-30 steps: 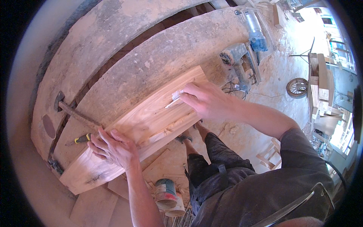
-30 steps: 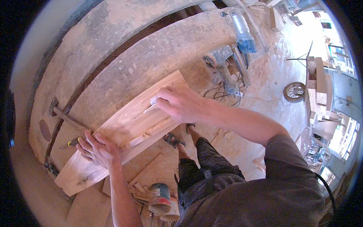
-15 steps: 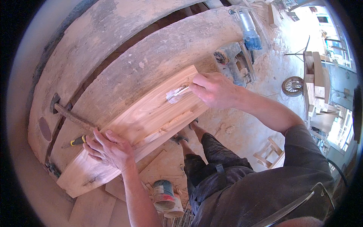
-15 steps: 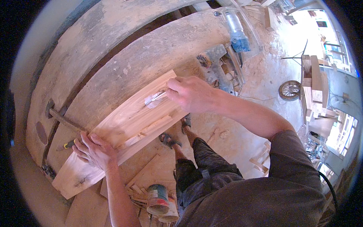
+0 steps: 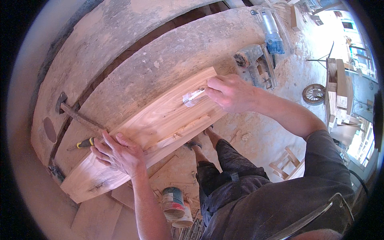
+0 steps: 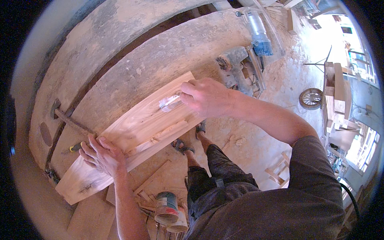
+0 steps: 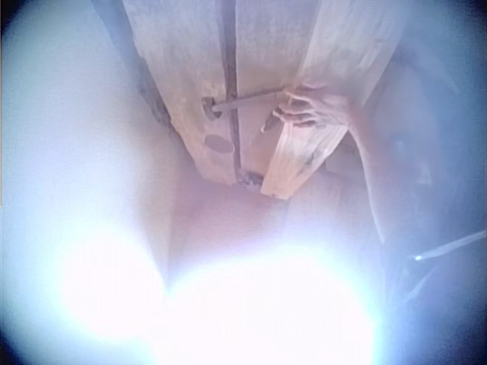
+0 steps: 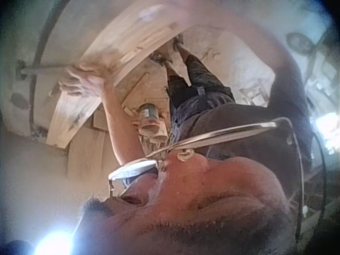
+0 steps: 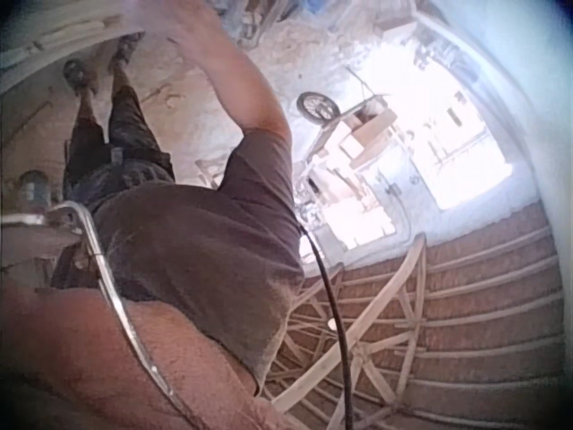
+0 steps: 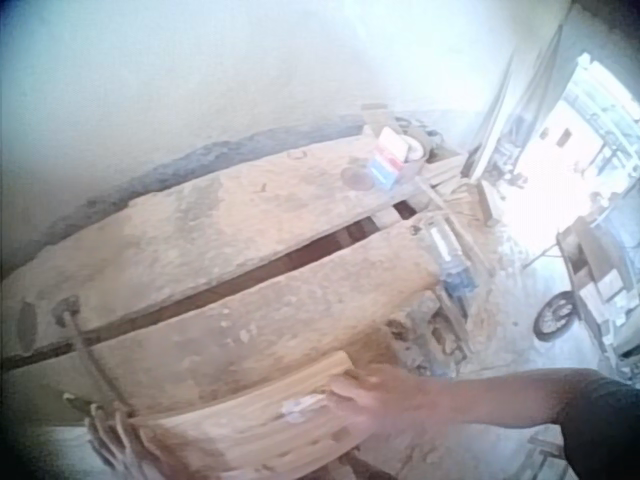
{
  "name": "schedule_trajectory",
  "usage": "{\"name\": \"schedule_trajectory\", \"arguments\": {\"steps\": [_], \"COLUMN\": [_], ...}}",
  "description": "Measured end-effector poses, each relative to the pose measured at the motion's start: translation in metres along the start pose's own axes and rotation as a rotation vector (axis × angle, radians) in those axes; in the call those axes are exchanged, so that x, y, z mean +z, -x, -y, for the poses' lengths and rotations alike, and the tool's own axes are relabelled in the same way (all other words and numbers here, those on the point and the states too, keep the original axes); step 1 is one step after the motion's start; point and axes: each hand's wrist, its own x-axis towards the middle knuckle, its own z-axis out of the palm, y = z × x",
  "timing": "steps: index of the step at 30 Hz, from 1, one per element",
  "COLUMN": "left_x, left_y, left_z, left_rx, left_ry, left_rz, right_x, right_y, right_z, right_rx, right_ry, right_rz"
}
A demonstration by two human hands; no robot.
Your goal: The person removes a loose piece of wood from a crack in a plank, then retrieves a small wooden filler and a container of white paste. They apply the paste into the crack and insert the filler, tapping it with a hammer. Finally, they use an angle grinder to smooth the filled area.
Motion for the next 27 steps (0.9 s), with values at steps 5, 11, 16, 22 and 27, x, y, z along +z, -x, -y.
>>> {"name": "schedule_trajectory", "arguments": {"steps": [5,11,16,22,27], "left_x": [-0.002,-0.003,-0.009,-0.029,-0.032], "left_y": [-0.001,-0.002,-0.001,-0.007,-0.004], "left_z": [-0.003,-0.005,-0.008,-0.008,-0.007], "left_rx": [-0.011,-0.014,-0.007,-0.044,-0.095], "left_ry": [-0.001,-0.003,0.008,0.236,0.243], "left_rz": [0.014,0.007,0.02,0.042,0.076], "right_x": [0.002,-0.001,0.01,-0.006,-0.007], "right_y": [-0.002,-0.011,-0.029,-0.042,-0.029], "right_z": [0.002,0.002,0.014,0.024,0.019], "right_rx": [-0.011,-0.028,-0.137,-0.053,0.009], "right_ry": [0.033,0.021,-0.02,0.045,0.007], "right_rz": [-0.005,0.015,0.014,-0.019,-0.004]}}
